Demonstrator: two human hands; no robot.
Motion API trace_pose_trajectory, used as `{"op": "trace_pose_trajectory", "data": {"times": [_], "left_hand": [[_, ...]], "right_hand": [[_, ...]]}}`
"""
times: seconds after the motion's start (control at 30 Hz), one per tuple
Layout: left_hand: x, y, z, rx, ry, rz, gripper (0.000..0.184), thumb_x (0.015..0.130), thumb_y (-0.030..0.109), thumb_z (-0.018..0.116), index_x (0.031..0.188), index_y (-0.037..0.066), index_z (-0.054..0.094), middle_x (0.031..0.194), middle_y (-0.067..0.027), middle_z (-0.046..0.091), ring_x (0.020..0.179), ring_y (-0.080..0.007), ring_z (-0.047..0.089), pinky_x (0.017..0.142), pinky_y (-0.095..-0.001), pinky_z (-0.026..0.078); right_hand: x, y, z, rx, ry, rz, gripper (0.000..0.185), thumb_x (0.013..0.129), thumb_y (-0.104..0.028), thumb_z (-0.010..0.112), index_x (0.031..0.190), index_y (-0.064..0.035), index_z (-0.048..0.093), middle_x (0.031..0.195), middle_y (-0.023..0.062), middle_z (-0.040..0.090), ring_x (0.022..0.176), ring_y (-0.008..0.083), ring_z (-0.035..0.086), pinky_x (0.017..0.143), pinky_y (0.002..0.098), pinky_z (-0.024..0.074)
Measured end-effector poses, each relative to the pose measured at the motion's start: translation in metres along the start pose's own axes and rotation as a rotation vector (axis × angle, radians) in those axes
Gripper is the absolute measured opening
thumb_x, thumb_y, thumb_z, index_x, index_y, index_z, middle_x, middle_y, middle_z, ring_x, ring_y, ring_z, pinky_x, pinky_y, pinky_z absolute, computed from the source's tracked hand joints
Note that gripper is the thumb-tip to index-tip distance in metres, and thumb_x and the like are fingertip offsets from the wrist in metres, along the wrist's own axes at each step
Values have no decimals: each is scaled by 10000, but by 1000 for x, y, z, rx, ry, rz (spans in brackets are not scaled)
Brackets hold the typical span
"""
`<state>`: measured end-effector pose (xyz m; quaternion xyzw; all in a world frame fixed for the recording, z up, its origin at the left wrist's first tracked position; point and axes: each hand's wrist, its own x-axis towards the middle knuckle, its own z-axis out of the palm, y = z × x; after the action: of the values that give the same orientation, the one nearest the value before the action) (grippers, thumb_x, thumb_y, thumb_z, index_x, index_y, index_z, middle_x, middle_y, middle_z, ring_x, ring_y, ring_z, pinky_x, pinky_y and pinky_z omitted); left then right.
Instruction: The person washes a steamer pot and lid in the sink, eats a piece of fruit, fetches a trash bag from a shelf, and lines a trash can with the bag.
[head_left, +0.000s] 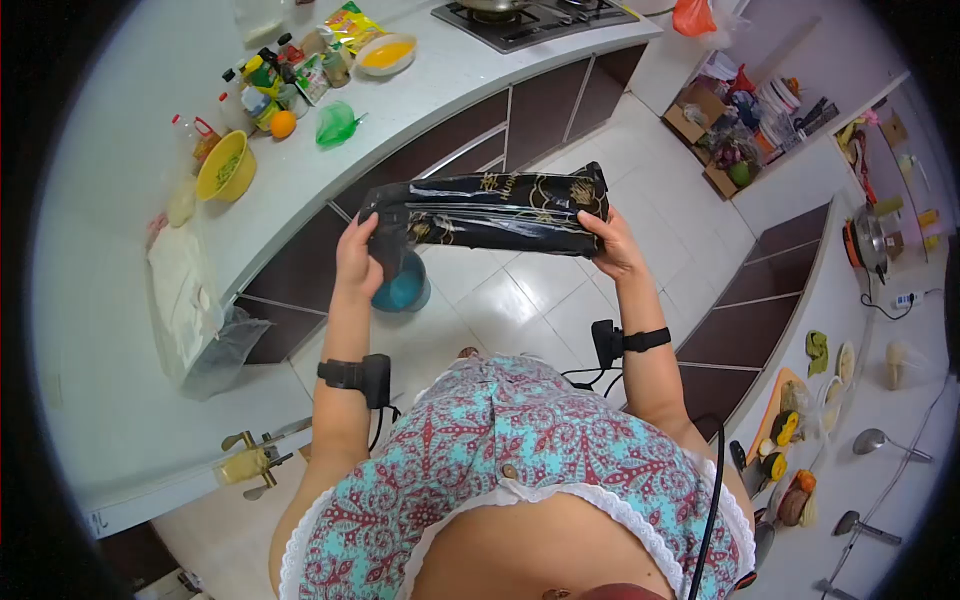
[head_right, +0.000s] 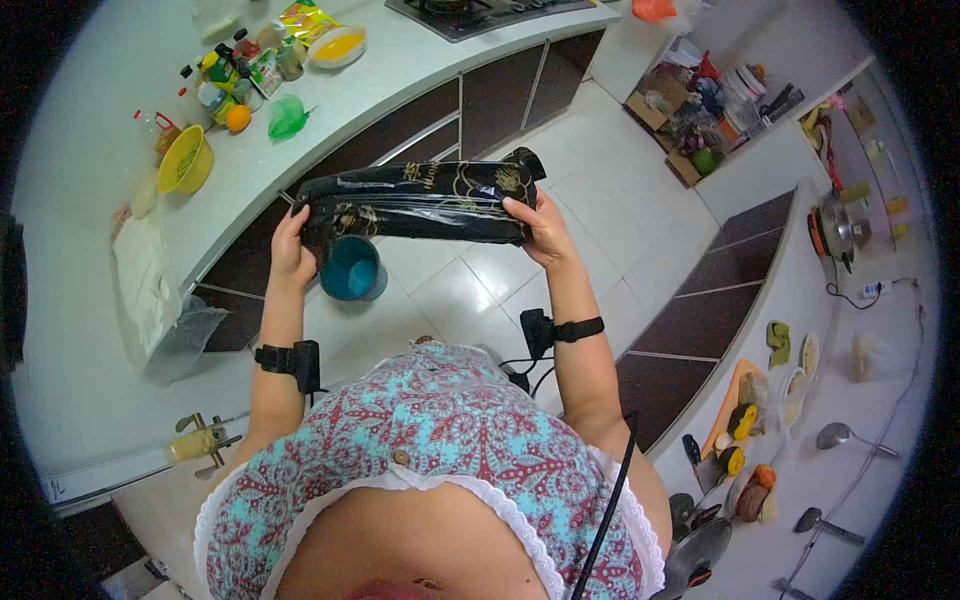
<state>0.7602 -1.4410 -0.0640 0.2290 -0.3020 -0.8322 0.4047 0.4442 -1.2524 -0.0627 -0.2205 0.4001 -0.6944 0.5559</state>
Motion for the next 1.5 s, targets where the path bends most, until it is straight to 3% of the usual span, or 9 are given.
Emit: {"op": "trace_pose_trajectory", "data": {"times": [0.23,0.3,0.5,0.7,0.83,1.0,1.1,1.27,1.5], "left_hand": [[-21,7,-27,99,-327,-103,533,918,339,459,1223,-98,488,1227,-199,552,1098,-305,563,981,-419,429],[-20,5,-27,-149,-206,-395,622,928,459,432,1190,-98,518,1208,-204,565,1077,-299,578,941,-411,461],[-3,-3,-11,260,-40,-253,271,901,145,578,1106,-31,561,1015,-106,637,884,-178,639,760,-305,540],[-20,17,10,242,17,176,348,909,54,489,1251,-7,481,1104,-125,608,926,-200,632,805,-318,531],[-33,33,-14,322,-202,-110,405,876,35,498,1267,-57,451,1155,-152,589,993,-227,617,874,-330,509],[-31,21,-45,-3,-307,-225,444,913,235,519,1212,-92,496,1160,-181,594,1037,-258,603,901,-364,492],[-4,9,-51,39,-164,-472,630,887,541,485,1117,-39,568,1063,-160,641,894,-259,653,836,-377,522],[4,5,-28,169,-131,-218,422,714,48,602,1129,-20,559,1054,-153,633,898,-254,649,829,-370,540],[-11,17,27,534,-164,229,652,639,-71,446,1287,-12,484,1324,-115,483,1182,-208,495,1007,-311,391]], "right_hand": [[-23,-19,18,-25,-58,-126,554,757,-84,711,1246,-11,461,1122,70,591,985,161,591,868,310,490],[-27,-19,22,-268,-129,-126,636,738,-108,734,1287,0,432,1162,72,576,1019,152,574,891,292,466],[-29,-20,19,-25,-201,-15,589,825,-241,673,1291,28,434,1166,81,579,1032,146,567,882,276,470],[-33,-21,13,-45,89,-261,475,836,-8,600,1285,16,446,1169,107,572,997,162,588,847,291,500],[-45,-31,16,-75,116,-325,543,796,22,600,1312,7,431,1230,114,536,1056,172,559,900,295,469],[-64,-44,40,-371,-41,-357,689,718,-15,629,1365,3,392,1333,107,465,1196,181,466,1033,305,338],[-68,-50,43,-537,-108,-371,704,707,-49,645,1366,-4,403,1340,94,469,1218,176,449,1049,307,308],[-62,-40,-3,-447,21,-254,515,781,-127,672,1258,-10,518,1172,86,577,1024,157,569,915,313,440],[-49,-29,5,17,95,-283,577,894,-302,577,1359,-30,370,979,128,633,876,190,636,759,322,543]]}}
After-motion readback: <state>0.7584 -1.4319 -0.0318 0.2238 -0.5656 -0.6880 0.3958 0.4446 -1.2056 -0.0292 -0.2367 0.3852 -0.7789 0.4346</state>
